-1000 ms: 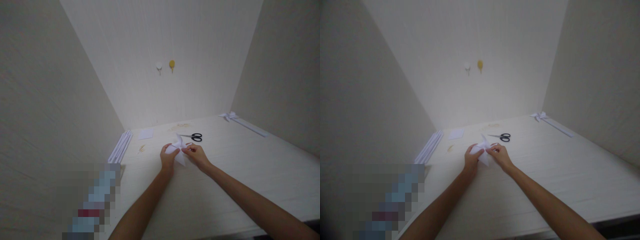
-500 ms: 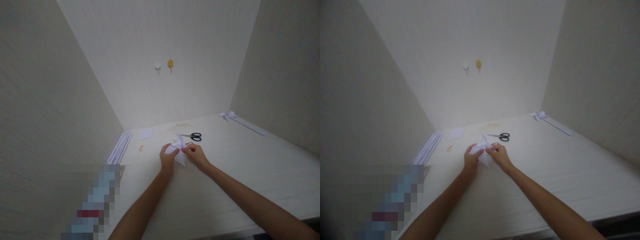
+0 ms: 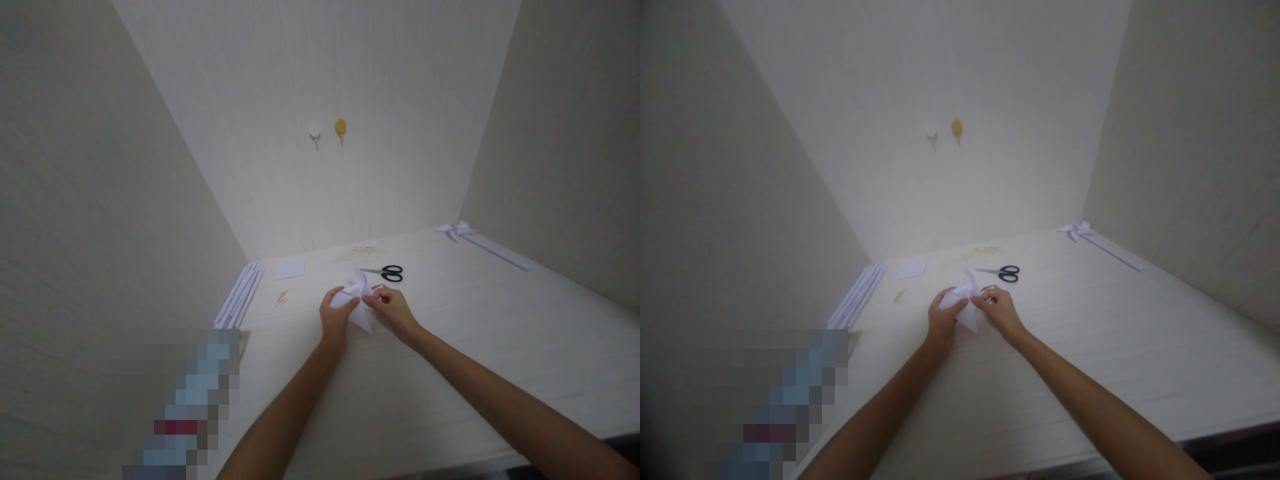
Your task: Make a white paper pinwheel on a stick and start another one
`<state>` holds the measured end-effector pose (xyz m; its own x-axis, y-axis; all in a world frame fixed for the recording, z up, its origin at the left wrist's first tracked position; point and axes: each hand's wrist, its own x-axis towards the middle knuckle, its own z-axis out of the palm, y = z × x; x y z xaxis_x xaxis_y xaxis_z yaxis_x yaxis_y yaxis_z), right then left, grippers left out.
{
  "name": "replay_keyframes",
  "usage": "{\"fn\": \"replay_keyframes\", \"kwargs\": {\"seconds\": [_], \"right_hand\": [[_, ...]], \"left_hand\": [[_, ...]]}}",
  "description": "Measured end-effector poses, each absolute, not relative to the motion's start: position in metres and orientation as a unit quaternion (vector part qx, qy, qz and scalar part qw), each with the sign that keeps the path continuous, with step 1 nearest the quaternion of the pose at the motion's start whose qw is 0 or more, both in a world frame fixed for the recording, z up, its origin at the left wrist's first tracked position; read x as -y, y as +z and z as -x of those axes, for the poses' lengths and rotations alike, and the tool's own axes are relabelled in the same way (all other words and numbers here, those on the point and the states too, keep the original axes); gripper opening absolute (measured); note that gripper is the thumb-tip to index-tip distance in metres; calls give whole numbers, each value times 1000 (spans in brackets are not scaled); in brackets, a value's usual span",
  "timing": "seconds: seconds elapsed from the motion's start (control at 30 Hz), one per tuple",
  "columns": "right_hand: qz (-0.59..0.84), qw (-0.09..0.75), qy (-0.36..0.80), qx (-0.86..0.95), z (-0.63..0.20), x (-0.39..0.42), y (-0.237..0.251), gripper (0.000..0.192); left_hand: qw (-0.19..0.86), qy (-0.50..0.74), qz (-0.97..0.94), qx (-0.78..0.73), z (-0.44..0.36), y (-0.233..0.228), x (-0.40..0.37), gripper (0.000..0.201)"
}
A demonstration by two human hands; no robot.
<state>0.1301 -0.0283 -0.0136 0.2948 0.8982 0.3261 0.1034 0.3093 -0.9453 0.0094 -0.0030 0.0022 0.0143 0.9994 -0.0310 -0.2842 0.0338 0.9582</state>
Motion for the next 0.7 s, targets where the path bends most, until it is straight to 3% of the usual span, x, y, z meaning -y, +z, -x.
{"fn": "replay_keyframes", "kwargs": {"seconds": [0.37, 0.7], "right_hand": [[487, 635, 330, 500, -129, 29, -10, 23], [489, 637, 332, 495, -130, 26, -15, 24]], "left_hand": [[601, 549, -422, -399, -7, 1, 1, 44], [609, 531, -428, -404, -6, -2, -2, 56]]}}
